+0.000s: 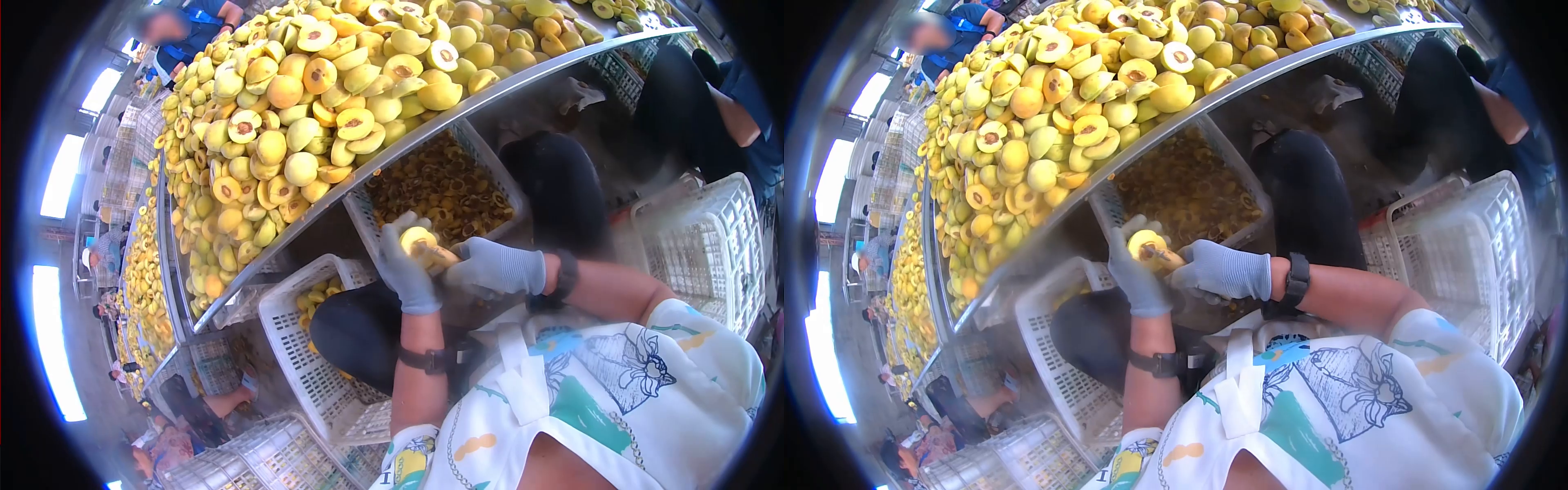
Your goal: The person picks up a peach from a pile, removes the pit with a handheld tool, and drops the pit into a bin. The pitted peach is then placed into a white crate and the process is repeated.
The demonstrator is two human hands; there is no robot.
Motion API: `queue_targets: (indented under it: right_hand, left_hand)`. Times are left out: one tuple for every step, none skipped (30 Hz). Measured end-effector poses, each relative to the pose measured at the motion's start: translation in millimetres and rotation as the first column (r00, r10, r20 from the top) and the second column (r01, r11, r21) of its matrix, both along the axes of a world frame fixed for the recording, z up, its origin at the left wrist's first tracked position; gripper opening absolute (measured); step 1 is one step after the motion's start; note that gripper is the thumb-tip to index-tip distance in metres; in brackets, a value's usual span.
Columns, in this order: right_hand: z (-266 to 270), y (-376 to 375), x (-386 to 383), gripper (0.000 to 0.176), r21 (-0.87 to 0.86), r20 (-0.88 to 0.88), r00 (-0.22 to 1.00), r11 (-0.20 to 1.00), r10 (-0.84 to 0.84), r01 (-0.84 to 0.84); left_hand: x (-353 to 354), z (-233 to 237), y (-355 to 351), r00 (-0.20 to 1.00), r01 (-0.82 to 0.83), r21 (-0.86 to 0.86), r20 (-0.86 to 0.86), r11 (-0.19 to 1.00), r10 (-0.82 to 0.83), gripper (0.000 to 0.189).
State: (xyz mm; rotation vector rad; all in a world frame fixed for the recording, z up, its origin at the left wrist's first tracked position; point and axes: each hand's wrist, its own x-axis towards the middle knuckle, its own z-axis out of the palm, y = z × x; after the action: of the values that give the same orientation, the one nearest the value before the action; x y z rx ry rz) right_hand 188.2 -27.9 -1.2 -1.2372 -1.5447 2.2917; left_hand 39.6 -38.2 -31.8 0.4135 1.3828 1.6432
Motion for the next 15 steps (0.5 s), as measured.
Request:
queue_targets:
  right_hand:
    - [0.9,-0.9,-0.6,0.029,-0.012,-0.01,1.0,1.0,-0.019,0.019]
    - [1.2,-2.3,-1.5,0.03,-0.025,-0.021,0.999,0.999,-0.038,0.038]
    - [-1.3,-4.5,-3.3,0.03,0.015,-0.013,0.998,0.998,-0.056,0.056]
    - [-6.2,-8.0,-6.0,0.03,0.053,-0.005,0.997,0.996,-0.073,0.073]
    - [-9.0,-10.3,-8.1,0.031,0.09,0.004,0.996,0.992,-0.087,0.087]
    - [-9.3,-11.1,-9.0,0.029,0.164,0.036,0.998,0.985,-0.053,0.047]
    - [-7.7,-10.8,-9.4,0.028,0.237,0.069,0.997,0.972,-0.023,0.006]
    - [-5.9,-10.0,-9.4,0.027,0.307,0.104,0.995,0.951,0.005,-0.037]
    - [-4.0,-7.6,-8.1,0.025,0.199,0.074,0.997,0.979,0.021,-0.035]
    - [-2.1,-4.4,-5.7,0.023,0.089,0.041,0.999,0.995,0.032,-0.036]
    - [-1.6,-2.8,-3.6,0.02,-0.021,0.008,0.999,0.999,0.04,-0.04]
    - [-5.7,-2.8,-2.7,0.02,-0.098,-0.067,0.997,0.994,0.037,-0.043]
    - [-13.9,-2.3,-2.4,0.019,-0.174,-0.141,0.99,0.983,0.027,-0.052]
    - [-21.5,-2.0,-1.6,0.019,-0.248,-0.213,0.977,0.967,0.011,-0.065]
    - [-26.7,-0.3,1.0,0.017,-0.408,-0.313,0.949,0.908,-0.037,-0.099]
  left_hand:
    - [5.4,8.7,-0.8,0.993,-0.053,0.023,0.109,0.998,0.05,0.041]
    - [8.6,12.9,-1.2,0.971,-0.108,0.039,0.217,0.993,0.097,0.041]
    - [8.4,11.3,-0.5,0.976,-0.097,0.026,0.201,0.995,0.09,0.04]
    - [7.4,7.0,-0.9,0.979,-0.088,0.011,0.186,0.996,0.085,0.04]
    - [5.8,2.0,-1.8,0.982,-0.082,-0.005,0.171,0.997,0.081,0.04]
    - [3.4,-3.7,-1.9,0.993,-0.063,-0.012,0.096,0.998,0.064,0.038]
    - [0.9,-7.9,-0.5,0.999,-0.044,-0.02,0.02,0.999,0.044,0.037]
    - [-1.4,-10.3,0.0,0.998,-0.025,-0.029,-0.055,0.999,0.023,0.036]
    - [-3.1,-11.1,-0.9,0.999,0.002,-0.029,-0.041,1.0,-0.003,0.035]
    - [-3.9,-9.0,-1.6,0.999,0.029,-0.029,-0.026,0.999,-0.03,0.035]
    - [-4.6,-6.9,-2.4,0.998,0.056,-0.028,-0.011,0.998,-0.056,0.035]
    - [-5.3,-5.0,-2.8,0.997,0.072,-0.035,0.044,0.997,-0.07,0.035]
    - [-5.8,-3.0,-2.4,0.991,0.089,-0.042,0.1,0.995,-0.084,0.035]
    - [-5.7,-2.3,-2.2,0.983,0.107,-0.047,0.155,0.993,-0.099,0.036]
    - [-5.0,-2.7,-2.1,0.969,0.102,-0.051,0.231,0.994,-0.087,0.035]
